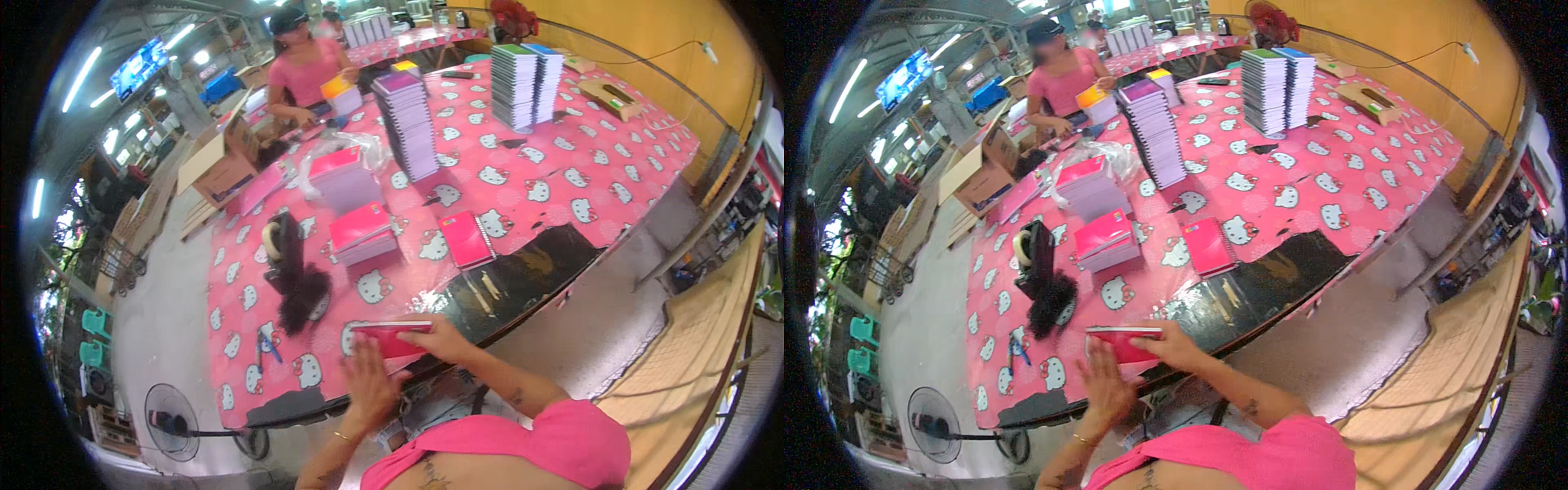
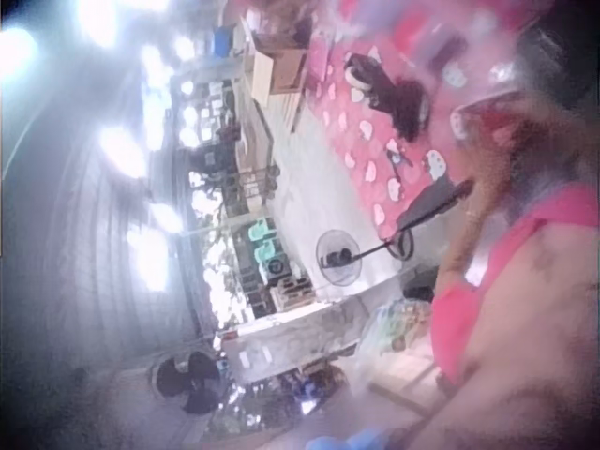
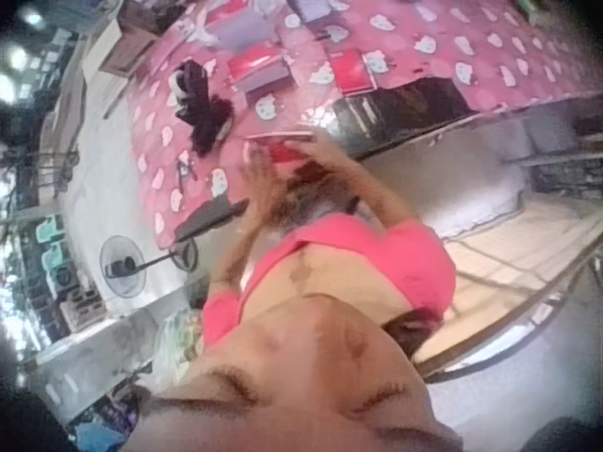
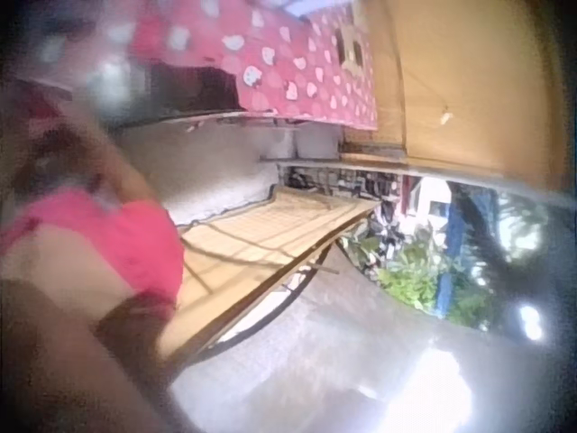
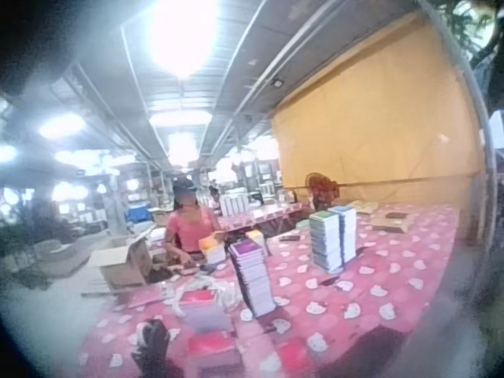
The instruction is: The person is manually applying a clear plastic adhesive sleeve to small pink spiral-bound notepads by hand. The person takes a notepad, fits it into a plastic sleeve, and smooths the plastic down before placing the finished item aside.
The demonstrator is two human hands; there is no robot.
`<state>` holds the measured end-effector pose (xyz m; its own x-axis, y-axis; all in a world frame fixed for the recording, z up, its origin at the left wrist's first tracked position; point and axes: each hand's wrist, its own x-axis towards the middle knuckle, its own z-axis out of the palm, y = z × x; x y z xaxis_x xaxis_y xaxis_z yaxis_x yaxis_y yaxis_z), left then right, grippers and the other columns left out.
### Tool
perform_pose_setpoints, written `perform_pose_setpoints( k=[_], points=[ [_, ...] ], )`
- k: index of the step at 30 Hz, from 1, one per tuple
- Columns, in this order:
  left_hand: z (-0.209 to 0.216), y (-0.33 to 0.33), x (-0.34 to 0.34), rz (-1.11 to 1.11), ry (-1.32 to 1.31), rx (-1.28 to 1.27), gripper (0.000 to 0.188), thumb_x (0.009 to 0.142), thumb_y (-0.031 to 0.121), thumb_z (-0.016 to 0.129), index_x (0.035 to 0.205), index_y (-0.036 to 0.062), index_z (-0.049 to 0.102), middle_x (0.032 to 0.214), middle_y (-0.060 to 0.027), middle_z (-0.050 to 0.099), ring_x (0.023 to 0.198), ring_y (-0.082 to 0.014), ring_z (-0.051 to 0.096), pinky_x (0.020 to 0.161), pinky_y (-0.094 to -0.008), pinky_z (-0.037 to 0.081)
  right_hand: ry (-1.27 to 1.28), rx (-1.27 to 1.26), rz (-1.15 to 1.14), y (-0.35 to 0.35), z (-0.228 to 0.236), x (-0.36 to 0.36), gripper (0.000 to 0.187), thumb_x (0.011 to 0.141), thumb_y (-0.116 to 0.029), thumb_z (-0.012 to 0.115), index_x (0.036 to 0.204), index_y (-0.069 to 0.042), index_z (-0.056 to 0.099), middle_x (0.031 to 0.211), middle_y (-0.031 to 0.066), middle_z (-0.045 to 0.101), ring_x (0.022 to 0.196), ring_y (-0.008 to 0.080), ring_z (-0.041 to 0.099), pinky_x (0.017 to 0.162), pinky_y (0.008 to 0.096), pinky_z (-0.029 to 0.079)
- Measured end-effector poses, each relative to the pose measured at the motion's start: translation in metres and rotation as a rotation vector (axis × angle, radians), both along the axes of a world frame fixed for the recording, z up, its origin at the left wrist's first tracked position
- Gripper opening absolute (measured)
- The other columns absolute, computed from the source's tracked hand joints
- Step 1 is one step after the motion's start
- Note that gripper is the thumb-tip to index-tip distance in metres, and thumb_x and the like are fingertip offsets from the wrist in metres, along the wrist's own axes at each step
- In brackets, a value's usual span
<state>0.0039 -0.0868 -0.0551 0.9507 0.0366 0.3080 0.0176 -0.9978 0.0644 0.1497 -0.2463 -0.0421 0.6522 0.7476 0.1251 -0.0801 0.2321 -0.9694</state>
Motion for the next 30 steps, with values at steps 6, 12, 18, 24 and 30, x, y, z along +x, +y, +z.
perform_pose_setpoints(
  k=[6,12,18,24,30],
  points=[
    [0.041,0.002,0.038,0.115,-0.100,0.072,0.089,0.095,0.058,0.044,0.150,-0.0080,0.021,0.158,-0.0281,0.014,0.148,-0.0435,0.007,0.116,-0.0621,0.000,0.094,0.001,0.052,-0.010,0.009,-0.008,0.033,0.091,-0.008,0.067,0.123,-0.001,0.065,0.106,0.0027,0.070,0.095,0.0089,0.061,0.086,0.0271,0.050],
    [0.040,-0.017,0.025,0.128,-0.133,0.138,0.086,0.095,0.061,0.042,0.149,-0.0042,0.028,0.158,-0.0242,0.020,0.149,-0.0394,0.014,0.116,-0.0612,0.005,-0.082,-0.058,0.176,-0.014,-0.002,0.009,0.032,0.090,-0.005,0.067,0.122,0.000,0.065,0.105,0.0030,0.070,0.094,0.0086,0.061,0.084,0.0276,0.051],
    [-0.009,-0.051,-0.001,-0.083,-0.030,-0.016,0.087,0.095,0.056,0.044,0.152,-0.0041,0.017,0.159,-0.0254,0.015,0.149,-0.0409,0.009,0.115,-0.0616,0.004,-0.015,0.021,0.174,-0.004,-0.032,0.014,0.033,0.088,-0.003,0.066,0.120,0.000,0.066,0.105,0.0059,0.071,0.091,0.0083,0.061,0.082,0.0279,0.052],
    [-0.004,-0.029,0.035,0.058,-0.143,0.019,0.090,0.093,0.063,0.040,0.148,-0.0080,0.026,0.156,-0.0278,0.022,0.148,-0.0419,0.016,0.113,-0.0653,0.005,-0.089,-0.066,0.186,-0.008,-0.023,0.012,0.032,0.088,-0.004,0.066,0.120,-0.001,0.066,0.099,0.0066,0.073,0.088,0.0084,0.062,0.079,0.0283,0.053],
    [0.016,-0.037,0.043,0.178,-0.114,-0.096,0.096,0.093,0.067,0.036,0.150,-0.0074,0.018,0.158,-0.0290,0.014,0.148,-0.0458,0.008,0.114,-0.0649,-0.001,-0.260,-0.065,0.165,-0.009,-0.024,0.015,0.034,0.088,-0.005,0.066,0.122,-0.003,0.064,0.097,0.0119,0.073,0.085,0.0058,0.061,0.078,0.0282,0.053]
  ],
)
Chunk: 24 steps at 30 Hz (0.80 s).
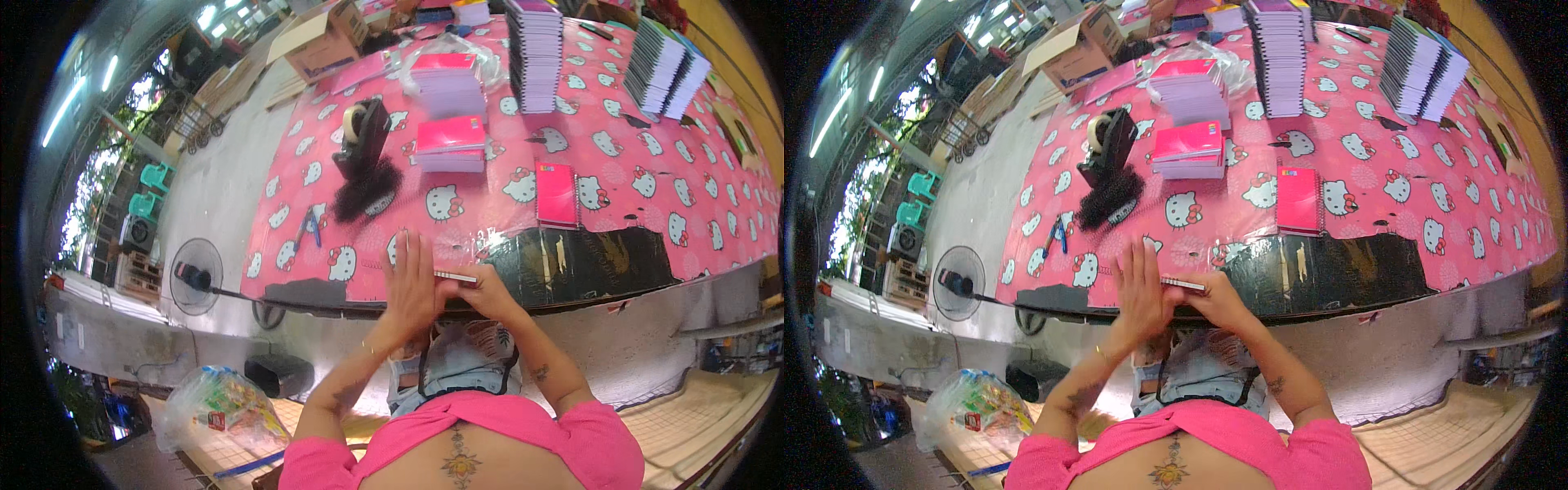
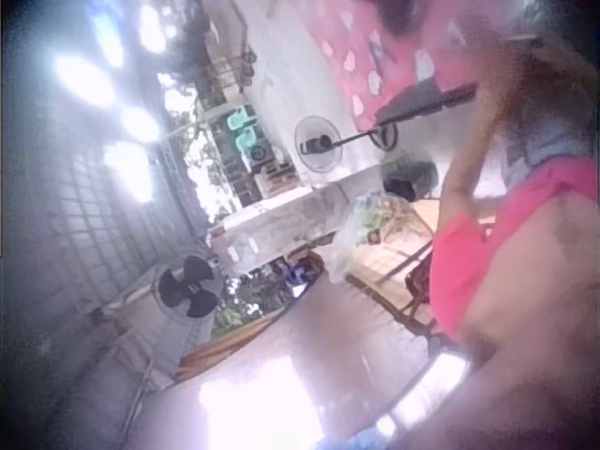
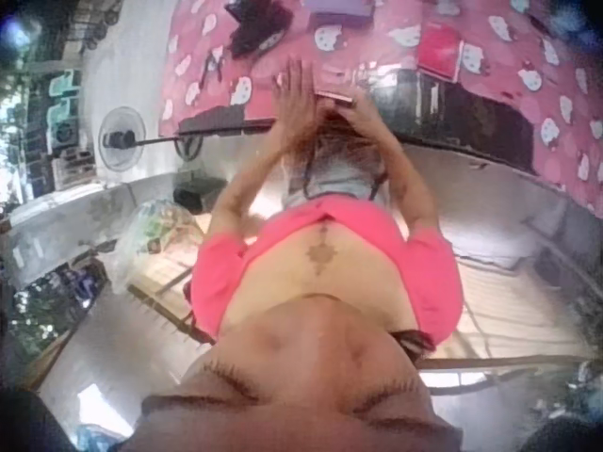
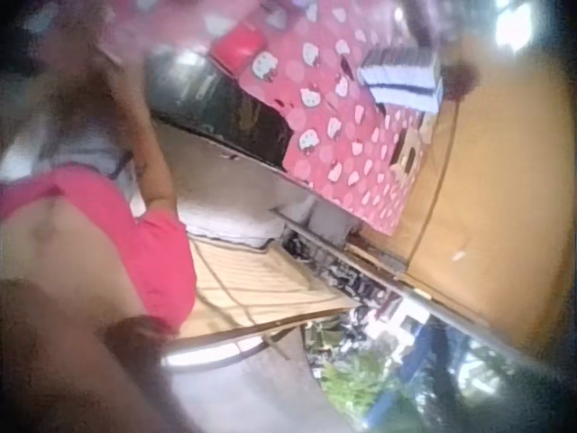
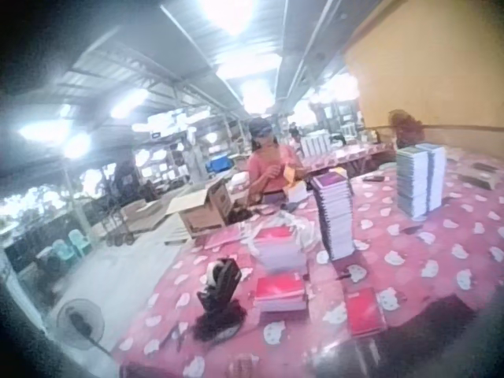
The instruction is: The person is manually applying a clear plastic adhesive sleeve to small pink spiral-bound notepads by hand. The person takes a notepad, fits it into a plastic sleeve, and smooths the plastic down before placing the finished item aside.
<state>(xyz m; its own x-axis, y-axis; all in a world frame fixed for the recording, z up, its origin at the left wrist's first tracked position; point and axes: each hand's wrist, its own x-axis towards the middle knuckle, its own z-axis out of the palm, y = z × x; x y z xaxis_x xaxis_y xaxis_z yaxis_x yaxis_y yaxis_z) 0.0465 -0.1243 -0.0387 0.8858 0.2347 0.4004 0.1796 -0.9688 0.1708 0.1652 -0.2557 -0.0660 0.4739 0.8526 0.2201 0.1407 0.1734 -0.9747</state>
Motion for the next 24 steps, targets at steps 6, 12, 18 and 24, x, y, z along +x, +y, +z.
perform_pose_setpoints(
  k=[6,12,18,24],
  points=[
    [-0.047,-0.014,-0.025,-0.164,-0.092,0.159,0.092,0.094,0.064,0.036,0.150,-0.0075,0.019,0.159,-0.0273,0.012,0.148,-0.0451,0.007,0.115,-0.0632,-0.004,-0.044,-0.016,0.010,0.003,0.001,0.001,0.037,0.083,-0.007,0.069,0.119,-0.003,0.066,0.094,0.0146,0.072,0.084,0.0069,0.061,0.079,0.0297,0.052],
    [-0.039,-0.004,-0.019,-0.204,0.070,0.105,0.096,0.092,0.069,0.035,0.151,-0.0055,0.020,0.160,-0.0245,0.014,0.150,-0.0377,0.006,0.116,-0.0609,-0.006,-0.082,-0.081,-0.025,0.013,0.000,0.006,0.030,0.081,-0.003,0.067,0.111,0.000,0.067,0.086,0.0138,0.071,0.079,0.0133,0.065,0.075,0.0330,0.053],
    [0.000,0.010,0.008,-0.131,0.096,0.191,0.089,0.092,0.062,0.043,0.150,-0.0027,0.028,0.158,-0.0221,0.023,0.149,-0.0355,0.015,0.115,-0.0610,-0.002,-0.082,-0.237,0.021,0.012,0.020,0.006,0.032,0.080,0.002,0.064,0.112,0.002,0.066,0.087,0.0114,0.069,0.082,0.0078,0.061,0.071,0.0322,0.054],
    [0.016,0.000,0.004,-0.141,-0.076,0.029,0.063,0.094,0.046,0.054,0.140,0.0029,0.047,0.138,-0.0174,0.052,0.136,-0.0326,0.042,0.116,-0.0614,0.001,-0.031,-0.129,-0.039,0.013,0.003,0.006,0.034,0.080,0.002,0.068,0.114,0.001,0.066,0.091,0.0108,0.071,0.085,0.0108,0.062,0.075,0.0318,0.054]
  ],
)
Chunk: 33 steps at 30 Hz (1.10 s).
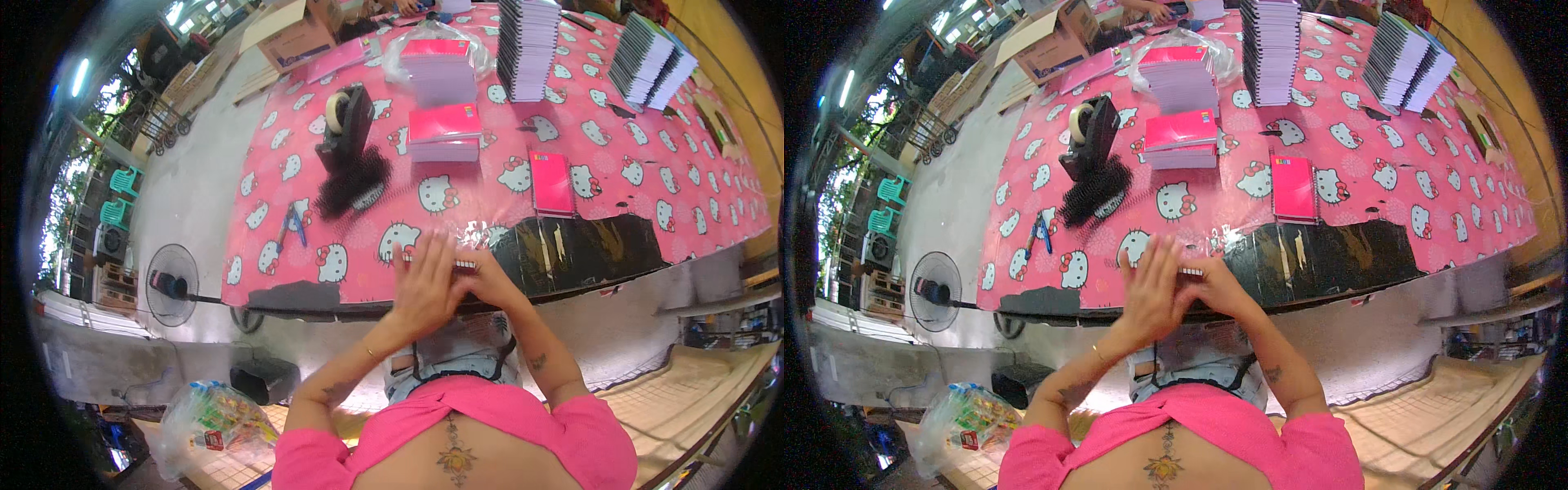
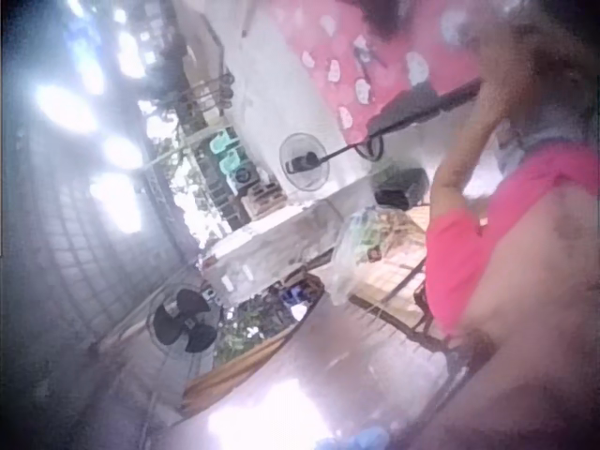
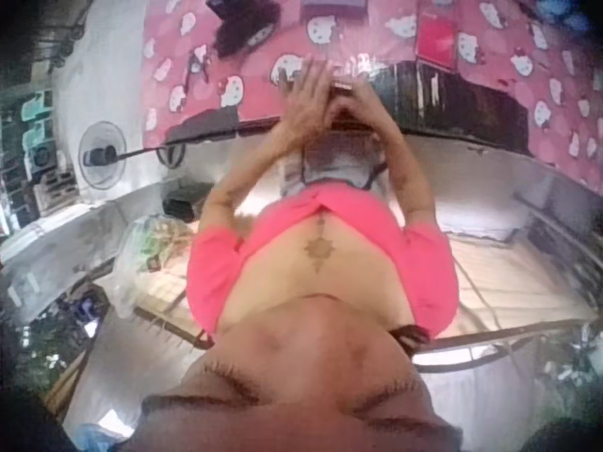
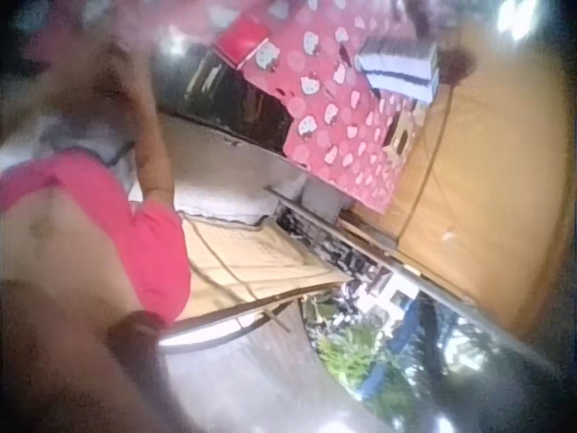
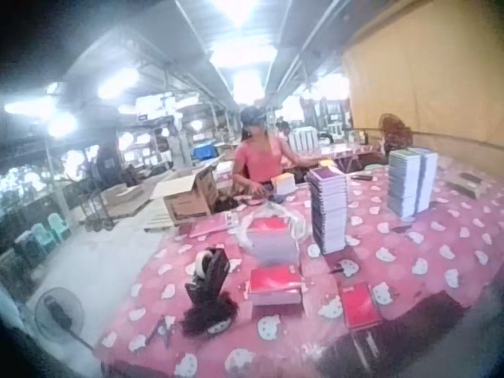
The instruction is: The person is manually applying a clear plastic adhesive sleeve to small pink spiral-bound notepads by hand. The person takes a notepad, fits it into a plastic sleeve, and smooths the plastic down before placing the finished item aside.
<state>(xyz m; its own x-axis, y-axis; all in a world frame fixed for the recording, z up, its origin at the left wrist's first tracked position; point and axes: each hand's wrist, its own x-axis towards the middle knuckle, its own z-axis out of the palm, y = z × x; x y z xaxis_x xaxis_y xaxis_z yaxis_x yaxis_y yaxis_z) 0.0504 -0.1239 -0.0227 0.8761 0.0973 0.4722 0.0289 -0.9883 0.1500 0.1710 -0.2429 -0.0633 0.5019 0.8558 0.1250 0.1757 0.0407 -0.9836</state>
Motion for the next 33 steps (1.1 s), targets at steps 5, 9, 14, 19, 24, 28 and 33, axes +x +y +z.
perform_pose_setpoints(
  k=[5,9,14,19,24,28,33],
  points=[
    [0.014,0.017,0.006,-0.137,-0.044,-0.163,0.022,0.091,0.023,0.063,0.109,0.0107,0.066,0.099,-0.0018,0.067,0.102,-0.0198,0.062,0.117,-0.0608,0.005,-0.018,-0.056,0.044,-0.016,0.032,0.012,0.035,0.082,-0.006,0.073,0.115,0.002,0.066,0.107,0.0107,0.071,0.095,0.0143,0.064,0.086,0.0296,0.051],
    [0.010,0.016,0.004,-0.143,-0.048,-0.170,0.021,0.090,0.022,0.065,0.108,0.0124,0.067,0.099,-0.0005,0.067,0.102,-0.0176,0.062,0.117,-0.0605,0.006,0.108,-0.027,0.058,-0.039,0.040,0.028,0.028,0.085,-0.009,0.072,0.112,0.001,0.069,0.098,0.0076,0.070,0.093,0.0112,0.063,0.085,0.0277,0.050],
    [0.011,0.015,0.006,-0.152,-0.054,-0.173,0.021,0.089,0.023,0.067,0.107,0.0122,0.067,0.099,-0.0010,0.067,0.099,-0.0180,0.062,0.115,-0.0579,0.015,-0.067,-0.023,0.071,-0.032,0.040,0.039,0.010,0.085,-0.008,0.070,0.090,0.001,0.069,0.084,0.0053,0.068,0.078,0.0123,0.062,0.073,0.0285,0.049],
    [0.023,0.014,0.002,-0.170,0.050,-0.200,0.024,0.087,0.019,0.068,0.108,0.0086,0.064,0.098,-0.0049,0.066,0.092,-0.0222,0.061,0.095,-0.0480,0.040,-0.398,0.023,-0.040,-0.020,0.046,0.028,0.009,0.075,-0.001,0.068,0.080,0.000,0.062,0.078,0.0081,0.062,0.073,0.0178,0.060,0.069,0.0311,0.048],
    [0.041,0.015,0.003,-0.163,0.103,-0.275,0.032,0.082,0.015,0.068,0.113,0.0076,0.062,0.096,-0.0075,0.064,0.087,-0.0261,0.061,0.078,-0.0417,0.046,-0.424,0.022,-0.394,-0.017,0.052,0.002,0.016,0.076,-0.003,0.068,0.091,-0.002,0.064,0.083,0.0114,0.063,0.081,0.0220,0.062,0.075,0.0325,0.049],
    [0.076,0.030,0.025,-0.557,0.077,-0.392,0.031,0.082,0.015,0.067,0.113,0.0089,0.063,0.099,-0.0086,0.064,0.092,-0.0280,0.063,0.080,-0.0410,0.048,-0.230,-0.006,-0.187,-0.035,0.071,0.007,0.031,0.084,0.000,0.066,0.115,-0.001,0.065,0.104,0.0116,0.069,0.101,0.0162,0.064,0.090,0.0302,0.048],
    [0.074,0.100,0.132,-0.291,-0.181,-0.410,0.030,0.087,0.016,0.067,0.114,0.0039,0.065,0.112,-0.0144,0.066,0.100,-0.0328,0.065,0.085,-0.0416,0.052,-0.797,-0.056,-0.604,-0.058,0.069,0.059,0.043,0.083,-0.001,0.067,0.125,-0.010,0.064,0.124,0.0177,0.064,0.112,0.0314,0.063,0.094,0.0402,0.049]
  ],
)
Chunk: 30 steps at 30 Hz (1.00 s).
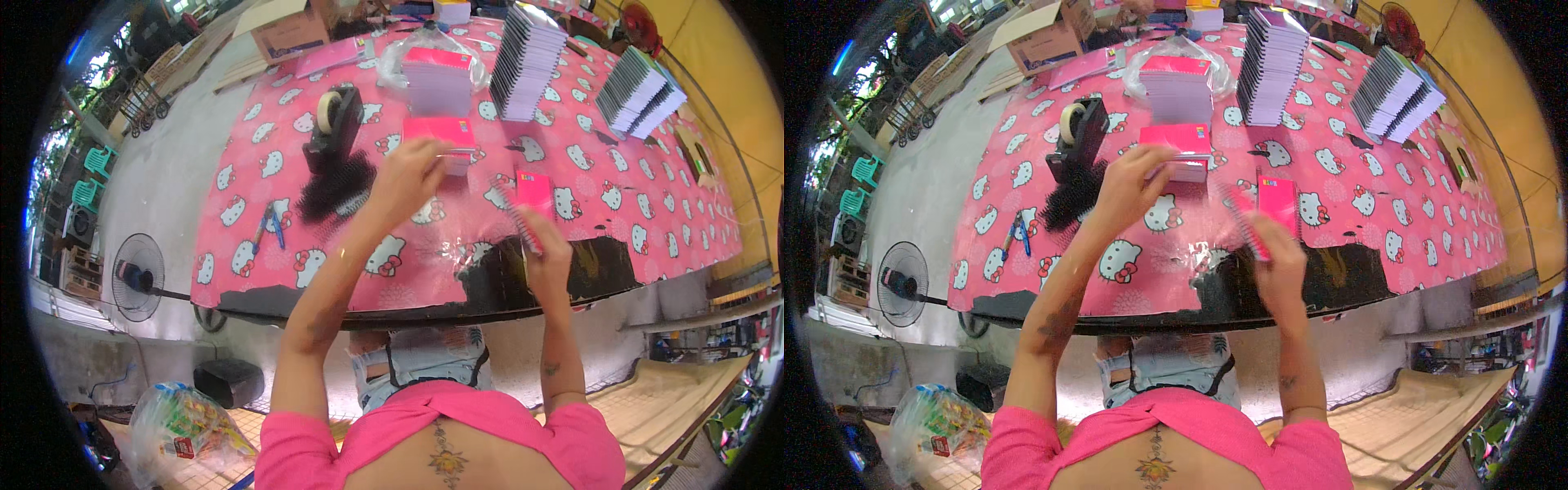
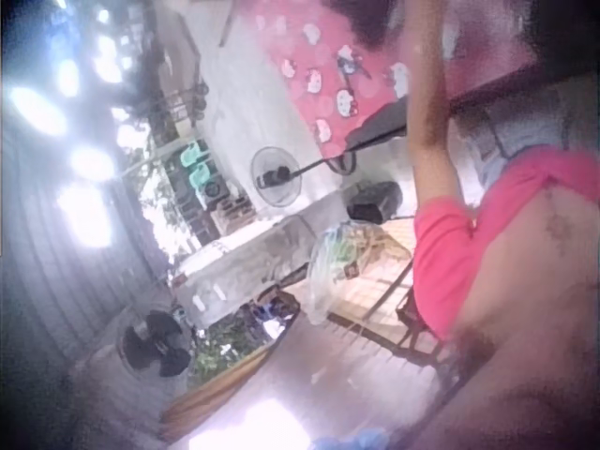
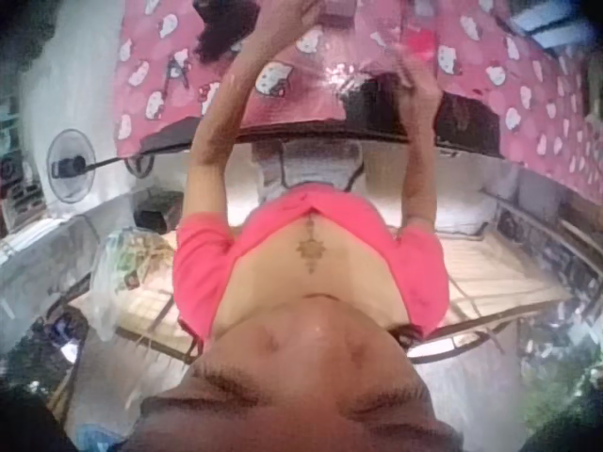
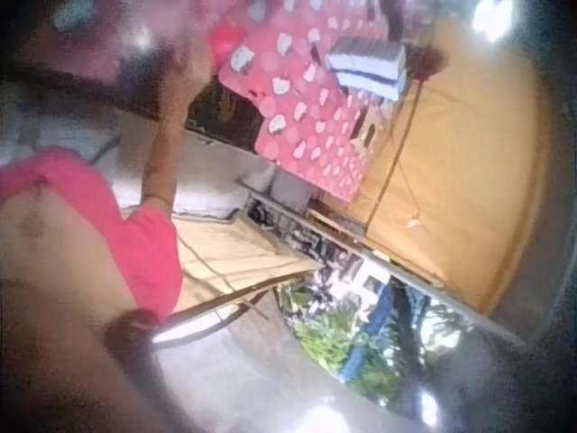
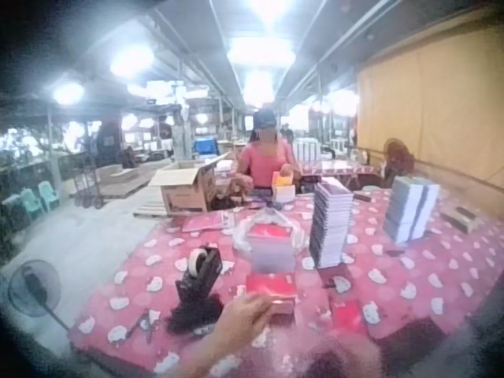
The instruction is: The person is manually applying a clear plastic adhesive sleeve to small pink spiral-bound notepads by hand. The person takes a notepad, fits it into a plastic sleeve, and smooths the plastic down before placing the finished item aside.
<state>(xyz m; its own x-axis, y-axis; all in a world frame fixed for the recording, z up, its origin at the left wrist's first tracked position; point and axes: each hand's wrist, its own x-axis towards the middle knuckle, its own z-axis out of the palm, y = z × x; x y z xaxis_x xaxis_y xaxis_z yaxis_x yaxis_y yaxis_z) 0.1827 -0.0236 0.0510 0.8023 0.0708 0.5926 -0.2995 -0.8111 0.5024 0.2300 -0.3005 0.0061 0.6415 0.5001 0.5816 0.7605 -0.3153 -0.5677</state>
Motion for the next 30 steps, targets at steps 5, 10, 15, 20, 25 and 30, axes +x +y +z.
perform_pose_setpoints(
  k=[5,10,15,20,25,30],
  points=[
    [-0.054,0.038,0.041,0.173,-0.039,0.500,0.030,0.089,0.014,0.060,0.117,0.0037,0.062,0.117,-0.0154,0.065,0.110,-0.0319,0.062,0.095,-0.0408,0.050,-0.194,-0.595,-0.156,-0.011,-0.030,0.050,0.064,0.084,-0.023,0.070,0.143,-0.011,0.047,0.150,0.0148,0.041,0.137,0.0341,0.040,0.110,0.0563,0.027],
    [-0.029,0.020,0.007,0.157,-0.114,0.577,0.033,0.081,0.007,0.059,0.114,0.0049,0.063,0.107,-0.0122,0.067,0.101,-0.0280,0.064,0.088,-0.0410,0.050,-0.118,-0.365,-0.140,0.000,-0.025,0.033,0.086,0.082,-0.044,0.073,0.148,-0.004,0.035,0.155,0.0165,0.033,0.143,0.0360,0.031,0.114,0.0581,0.019],
    [-0.043,-0.039,-0.079,0.011,0.071,0.339,0.034,0.076,0.007,0.063,0.110,0.0037,0.065,0.108,-0.0130,0.063,0.101,-0.0317,0.060,0.092,-0.0449,0.046,0.422,0.135,0.134,0.029,-0.031,-0.041,0.068,0.082,-0.017,0.077,0.140,-0.004,0.043,0.129,0.0161,0.056,0.121,0.0262,0.053,0.102,0.0386,0.042],
    [-0.082,-0.073,-0.116,0.149,0.030,-0.121,0.046,0.088,0.007,0.060,0.133,0.0021,0.052,0.138,-0.0244,0.043,0.129,-0.0423,0.041,0.110,-0.0491,0.032,0.736,0.353,0.260,0.049,-0.071,-0.064,0.052,0.083,-0.001,0.074,0.129,-0.007,0.050,0.103,0.0046,0.060,0.095,0.0127,0.059,0.085,0.0262,0.050],
    [-0.107,-0.068,-0.115,0.153,0.104,-0.568,0.054,0.093,0.014,0.056,0.144,0.0038,0.039,0.139,-0.0262,0.042,0.132,-0.0441,0.037,0.111,-0.0493,0.028,0.800,0.328,0.338,0.050,-0.061,-0.059,0.035,0.082,-0.001,0.075,0.113,-0.005,0.060,0.096,-0.0002,0.059,0.091,0.0089,0.056,0.082,0.0251,0.047],
    [-0.080,0.025,-0.060,0.553,0.105,0.366,0.035,0.088,0.018,0.065,0.120,0.0048,0.062,0.134,-0.0225,0.048,0.121,-0.0397,0.045,0.098,-0.0470,0.039,0.864,0.277,0.408,0.042,-0.066,-0.051,0.020,0.085,-0.001,0.071,0.105,-0.001,0.069,0.098,0.0013,0.067,0.092,0.0096,0.059,0.084,0.0258,0.046]
  ],
)
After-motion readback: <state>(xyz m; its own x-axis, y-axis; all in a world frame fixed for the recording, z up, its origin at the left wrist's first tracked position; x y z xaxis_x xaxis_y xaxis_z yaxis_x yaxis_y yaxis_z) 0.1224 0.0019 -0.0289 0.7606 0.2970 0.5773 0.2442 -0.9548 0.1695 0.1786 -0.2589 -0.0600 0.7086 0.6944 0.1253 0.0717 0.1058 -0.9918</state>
